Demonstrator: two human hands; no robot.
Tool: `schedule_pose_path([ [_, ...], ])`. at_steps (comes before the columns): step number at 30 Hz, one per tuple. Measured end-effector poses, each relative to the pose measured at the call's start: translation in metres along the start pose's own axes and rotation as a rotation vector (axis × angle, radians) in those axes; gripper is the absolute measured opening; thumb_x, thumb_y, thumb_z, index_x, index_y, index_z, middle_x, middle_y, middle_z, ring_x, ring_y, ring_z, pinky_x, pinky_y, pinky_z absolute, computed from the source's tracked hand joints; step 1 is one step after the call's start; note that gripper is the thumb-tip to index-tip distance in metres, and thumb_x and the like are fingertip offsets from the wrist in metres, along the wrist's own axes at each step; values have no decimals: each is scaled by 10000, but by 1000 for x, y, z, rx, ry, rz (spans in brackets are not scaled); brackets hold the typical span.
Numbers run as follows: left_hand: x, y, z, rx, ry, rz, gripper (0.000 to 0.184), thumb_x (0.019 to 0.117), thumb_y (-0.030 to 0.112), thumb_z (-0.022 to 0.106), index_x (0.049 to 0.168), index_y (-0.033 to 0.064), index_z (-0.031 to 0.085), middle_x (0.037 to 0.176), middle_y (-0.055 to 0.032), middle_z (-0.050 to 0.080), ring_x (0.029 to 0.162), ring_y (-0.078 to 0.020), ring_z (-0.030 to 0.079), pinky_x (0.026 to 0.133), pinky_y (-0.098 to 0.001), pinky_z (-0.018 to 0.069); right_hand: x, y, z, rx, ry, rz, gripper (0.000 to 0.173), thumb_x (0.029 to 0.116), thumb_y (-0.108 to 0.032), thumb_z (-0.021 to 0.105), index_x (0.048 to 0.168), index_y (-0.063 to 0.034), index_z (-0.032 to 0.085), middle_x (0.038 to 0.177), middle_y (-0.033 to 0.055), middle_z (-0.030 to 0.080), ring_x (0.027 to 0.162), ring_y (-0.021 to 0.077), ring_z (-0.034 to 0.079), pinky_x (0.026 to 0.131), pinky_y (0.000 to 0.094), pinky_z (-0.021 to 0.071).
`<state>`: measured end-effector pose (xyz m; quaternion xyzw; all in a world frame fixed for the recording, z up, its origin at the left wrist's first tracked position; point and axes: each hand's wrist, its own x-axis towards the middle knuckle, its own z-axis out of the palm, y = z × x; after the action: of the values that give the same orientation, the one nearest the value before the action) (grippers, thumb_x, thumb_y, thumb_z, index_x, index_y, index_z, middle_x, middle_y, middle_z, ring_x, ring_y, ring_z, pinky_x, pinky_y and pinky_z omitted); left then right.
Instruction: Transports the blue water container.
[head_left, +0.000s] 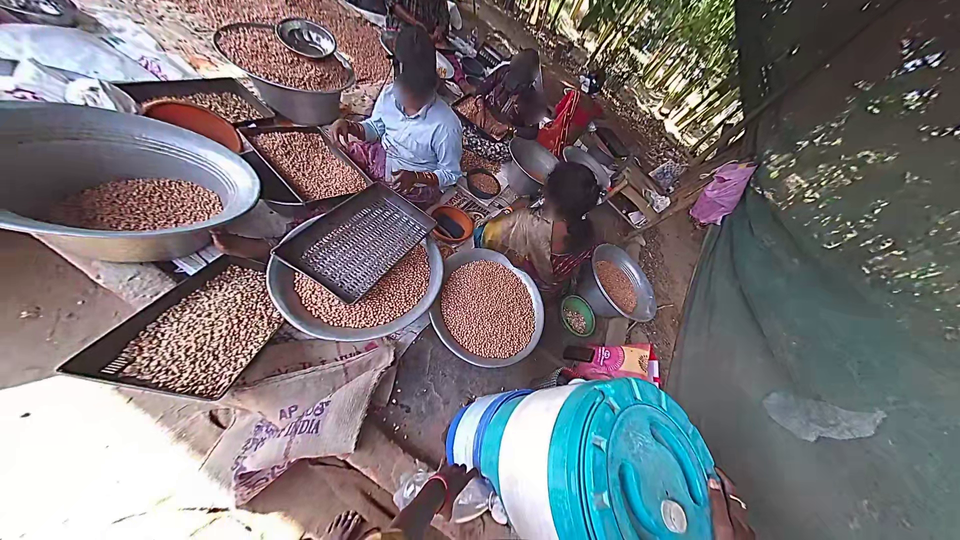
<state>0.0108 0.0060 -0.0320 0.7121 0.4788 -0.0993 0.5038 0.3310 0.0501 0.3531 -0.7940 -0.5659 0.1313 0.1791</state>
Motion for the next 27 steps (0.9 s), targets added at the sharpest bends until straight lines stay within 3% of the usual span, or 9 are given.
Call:
schedule_pose_path([
  [3, 7, -3, 9, 30, -2, 30, 1085, 672, 157, 926, 1588, 153, 343, 1496, -269, 474, 1365, -485, 466, 1092, -704, 370, -1, 0, 1, -11, -3, 13, 549, 1116, -276, 290, 1542, 62, 366, 1541, 330, 415, 1449, 430, 414, 1201, 547, 293],
  [5, 8, -3, 9, 4, 4, 25, 1101, 657, 149, 937, 1588, 162, 347, 1502, -271, 470, 1375, -494, 450, 1109, -740, 310, -1, -2, 0, -11, -10, 13, 547, 1118, -274, 287, 1541, 65, 364, 1548, 330, 405, 1456, 426, 404, 1205, 537, 292],
  [9, -6, 4, -3, 46, -26, -4, 1063, 679, 192, 928, 1579, 174, 363, 1506, -259, 468, 1387, -481, 441, 1130, -698, 330, 1, -1, 0, -6, -16, 2, 550, 1117, -271, 288, 1540, 74, 357, 1550, 329, 402, 1459, 418, 402, 1209, 516, 295],
  [13, -14, 8, -11, 35, -36, -6, 1074, 681, 168, 927, 1587, 172, 350, 1526, -265, 444, 1414, -485, 405, 1155, -720, 265, 0, -2, -1, -22, -10, 6, 550, 1117, -275, 286, 1535, 74, 367, 1540, 331, 414, 1452, 424, 411, 1208, 530, 293],
  [16, -4, 2, -5, 66, -24, 20, 1102, 656, 169, 942, 1584, 165, 348, 1484, -262, 485, 1371, -480, 457, 1112, -745, 292, 0, -3, 0, -21, -4, 12, 550, 1115, -276, 293, 1538, 69, 368, 1541, 331, 414, 1452, 434, 408, 1204, 548, 288],
  [20, -1, 0, 0, 62, -22, 10, 1098, 649, 189, 947, 1580, 197, 366, 1500, -250, 477, 1396, -475, 432, 1133, -740, 277, 0, 1, 0, -30, 10, 5, 547, 1118, -282, 294, 1531, 64, 384, 1541, 325, 419, 1452, 433, 408, 1201, 555, 289],
  [25, -6, 3, -5, 40, -33, 10, 1088, 667, 165, 939, 1584, 163, 353, 1494, -270, 471, 1378, -481, 450, 1111, -701, 346, 1, -1, 2, -33, 23, -2, 552, 1114, -286, 290, 1526, 66, 394, 1537, 321, 429, 1448, 446, 410, 1192, 568, 289],
  [27, -11, 8, -9, 18, -42, 2, 1112, 644, 144, 952, 1582, 154, 355, 1500, -278, 460, 1379, -495, 444, 1104, -723, 336, 1, 0, 3, -42, 32, 3, 550, 1117, -291, 288, 1527, 58, 399, 1531, 312, 444, 1442, 439, 423, 1184, 568, 303],
])
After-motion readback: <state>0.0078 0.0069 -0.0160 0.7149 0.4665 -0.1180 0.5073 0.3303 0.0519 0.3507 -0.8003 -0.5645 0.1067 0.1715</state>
